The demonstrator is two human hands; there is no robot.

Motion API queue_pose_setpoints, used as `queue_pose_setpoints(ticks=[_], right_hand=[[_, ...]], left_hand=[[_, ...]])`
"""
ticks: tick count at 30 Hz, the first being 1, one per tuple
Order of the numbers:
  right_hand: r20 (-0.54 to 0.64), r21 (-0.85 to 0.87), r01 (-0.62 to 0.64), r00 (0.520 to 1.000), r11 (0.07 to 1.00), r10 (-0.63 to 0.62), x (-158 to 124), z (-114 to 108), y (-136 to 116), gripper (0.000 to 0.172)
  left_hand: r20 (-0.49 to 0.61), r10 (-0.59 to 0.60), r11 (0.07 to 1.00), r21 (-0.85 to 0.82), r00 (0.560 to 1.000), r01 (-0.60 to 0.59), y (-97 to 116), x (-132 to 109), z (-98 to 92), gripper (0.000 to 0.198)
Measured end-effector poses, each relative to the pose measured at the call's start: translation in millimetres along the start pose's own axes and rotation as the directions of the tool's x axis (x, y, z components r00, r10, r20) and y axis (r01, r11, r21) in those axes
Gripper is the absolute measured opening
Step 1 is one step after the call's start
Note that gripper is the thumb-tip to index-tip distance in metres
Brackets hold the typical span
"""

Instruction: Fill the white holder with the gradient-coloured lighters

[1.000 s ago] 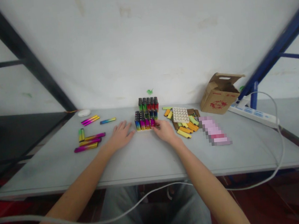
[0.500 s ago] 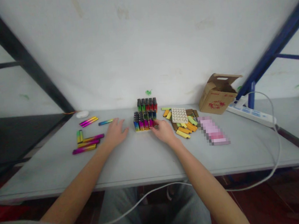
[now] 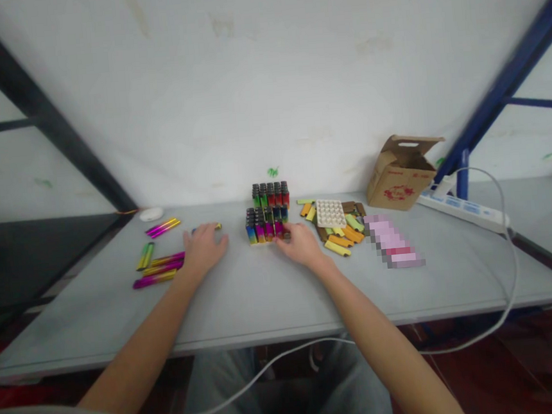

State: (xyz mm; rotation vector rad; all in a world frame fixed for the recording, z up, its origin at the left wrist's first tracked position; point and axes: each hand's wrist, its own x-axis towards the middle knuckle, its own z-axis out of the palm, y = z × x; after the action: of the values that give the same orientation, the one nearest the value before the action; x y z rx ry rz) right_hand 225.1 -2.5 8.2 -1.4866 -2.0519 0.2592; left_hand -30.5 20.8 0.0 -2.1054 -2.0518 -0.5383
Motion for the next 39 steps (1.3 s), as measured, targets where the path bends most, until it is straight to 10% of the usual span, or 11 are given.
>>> queue_pose_setpoints(ticks=[5, 13, 23, 29, 34, 39], right_hand=[[-0.036, 0.046, 0.029, 0.999, 0.999, -0.028, -0.9, -1.9, -2.7, 0.039], [-0.053, 0.03, 0.044, 0.998, 0.999, -0.043, -1.7, -2.8, -3.8, 0.044], [-0.04, 0.252, -0.02, 0.999, 0.968, 0.031, 0.5, -1.8, -1.7, 0.039], [-0.146, 0.261, -0.01, 0.988, 0.965, 0.05, 1.0, -1.2, 1.1, 0.036], [-0.389, 0.254, 0.169, 0.919, 0.952, -0.06, -5.3, -9.8, -8.4, 0.029], [-0.293, 0.469, 0.232, 0.951, 0.852, -0.097, -10.5, -19.0, -22.6, 0.03]], left_hand=[[-0.191, -0.308, 0.95, -0.106, 0.932, 0.292, -13.9, 1.2, -24.3, 0.051], [0.076, -0.747, 0.645, -0.157, 0.661, 0.748, -88.3, 8.5, -38.7, 0.061], [-0.06, -0.658, 0.726, -0.313, 0.75, 0.612, -109.6, 4.8, -30.7, 0.069], [-0.381, -0.509, 0.796, -0.551, 0.772, 0.253, -73.8, 10.0, -39.1, 0.056], [-0.346, -0.27, 0.513, -0.842, 0.899, -0.17, 1.1, 2.9, -43.9, 0.065], [-0.157, 0.059, 0.185, -0.969, 0.986, -0.165, 76.3, -12.9, -49.9, 0.076]])
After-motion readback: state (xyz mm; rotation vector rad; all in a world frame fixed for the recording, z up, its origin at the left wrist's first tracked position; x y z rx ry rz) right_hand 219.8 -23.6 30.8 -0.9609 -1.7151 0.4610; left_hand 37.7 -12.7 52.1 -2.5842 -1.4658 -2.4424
